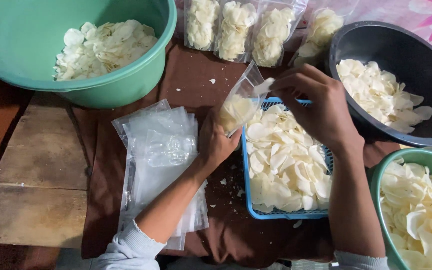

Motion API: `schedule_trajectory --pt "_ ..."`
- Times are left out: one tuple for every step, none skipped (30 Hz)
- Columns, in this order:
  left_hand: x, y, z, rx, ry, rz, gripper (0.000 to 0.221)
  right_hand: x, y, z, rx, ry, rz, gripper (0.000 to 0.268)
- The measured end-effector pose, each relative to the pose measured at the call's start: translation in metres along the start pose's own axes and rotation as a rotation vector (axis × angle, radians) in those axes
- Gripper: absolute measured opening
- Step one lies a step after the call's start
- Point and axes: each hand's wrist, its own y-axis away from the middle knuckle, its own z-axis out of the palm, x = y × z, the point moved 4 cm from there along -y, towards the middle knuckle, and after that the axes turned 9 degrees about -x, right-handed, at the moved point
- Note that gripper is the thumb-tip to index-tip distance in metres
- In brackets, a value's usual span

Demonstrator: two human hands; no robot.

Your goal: Packaging thin white chips into clear plastic bags from a basket

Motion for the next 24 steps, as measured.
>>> schedule_trajectory --pt "0.0 0.0 -0.003 -0.001 0.001 0.002 0.065 -0.008 -0.006 -0.003 0.002 0.001 0.001 0.01" --pt "0.003 -0.001 -0.006 -0.023 0.01 0.053 0.068 -0.016 -0.014 -0.002 -0.09 0.058 0.02 0.012" --pt "0.004 -0.002 -0.009 -0.045 0.019 0.103 0.071 -0.023 -0.022 -0.001 -0.183 0.115 0.039 0.016" --pt "0.007 -0.003 -0.01 -0.042 0.017 0.103 0.071 -0.018 -0.025 0.003 -0.182 0.114 0.036 0.016" --pt "0.009 -0.004 -0.012 -0.044 0.012 0.087 0.07 -0.013 -0.028 0.009 -0.213 0.193 0.026 0.016" --pt "0.01 -0.005 -0.013 -0.047 0.007 0.071 0.069 -0.008 -0.03 0.015 -0.244 0.272 0.017 0.016" --pt "0.009 -0.004 -0.012 -0.046 0.006 0.071 0.069 -0.007 -0.033 0.018 -0.244 0.272 0.015 0.016" --pt "0.007 -0.003 -0.01 -0.053 0.006 0.069 0.069 -0.006 -0.036 0.023 -0.266 0.31 0.024 0.017" --pt "0.006 -0.003 -0.008 -0.06 0.006 0.068 0.07 -0.004 -0.039 0.027 -0.289 0.348 0.033 0.018" --pt "0.006 -0.004 -0.006 -0.061 0.007 0.068 0.07 0.002 -0.04 0.033 -0.29 0.348 0.034 0.018" --pt "0.007 -0.005 -0.006 0.006 0.012 0.072 0.067 0.01 -0.042 0.039 -0.313 0.343 0.055 0.011" --pt "0.007 -0.005 -0.007 0.072 0.016 0.077 0.064 0.017 -0.044 0.046 -0.336 0.337 0.077 0.006" --pt "0.007 -0.004 -0.005 0.07 0.016 0.078 0.064 0.012 -0.042 0.043 -0.335 0.336 0.078 0.006" --pt "0.006 -0.004 -0.003 0.085 0.011 0.061 0.064 0.006 -0.042 0.04 -0.333 0.299 0.066 0.01" --pt "0.005 -0.004 -0.002 0.1 0.007 0.045 0.063 0.0 -0.041 0.038 -0.33 0.261 0.055 0.015" --pt "0.007 -0.004 -0.002 0.103 0.005 0.041 0.063 0.003 -0.036 0.036 -0.335 0.26 0.051 0.015" --pt "0.009 -0.004 -0.003 0.117 -0.031 0.033 0.064 0.006 -0.032 0.029 -0.199 0.183 0.035 0.014" --pt "0.012 -0.003 -0.003 0.13 -0.066 0.024 0.064 0.009 -0.027 0.021 -0.066 0.105 0.02 0.015" --pt "0.009 -0.002 -0.005 0.132 -0.065 0.017 0.064 0.018 -0.02 0.02 -0.073 0.104 0.018 0.015" --pt "0.008 -0.002 -0.005 0.114 -0.02 0.042 0.062 0.029 -0.012 0.017 -0.041 0.12 0.058 0.016" --pt "0.007 -0.002 -0.005 0.096 0.025 0.067 0.06 0.04 -0.004 0.013 -0.008 0.135 0.097 0.017" --pt "0.006 -0.002 -0.009 0.098 0.028 0.065 0.06 0.043 0.001 0.014 -0.011 0.139 0.096 0.017" --pt "0.004 -0.003 -0.011 0.044 0.16 0.006 0.062 0.048 0.006 0.016 -0.071 0.095 0.162 0.016" --pt "0.001 -0.004 -0.013 -0.009 0.29 -0.052 0.063 0.054 0.011 0.019 -0.13 0.05 0.226 0.016"
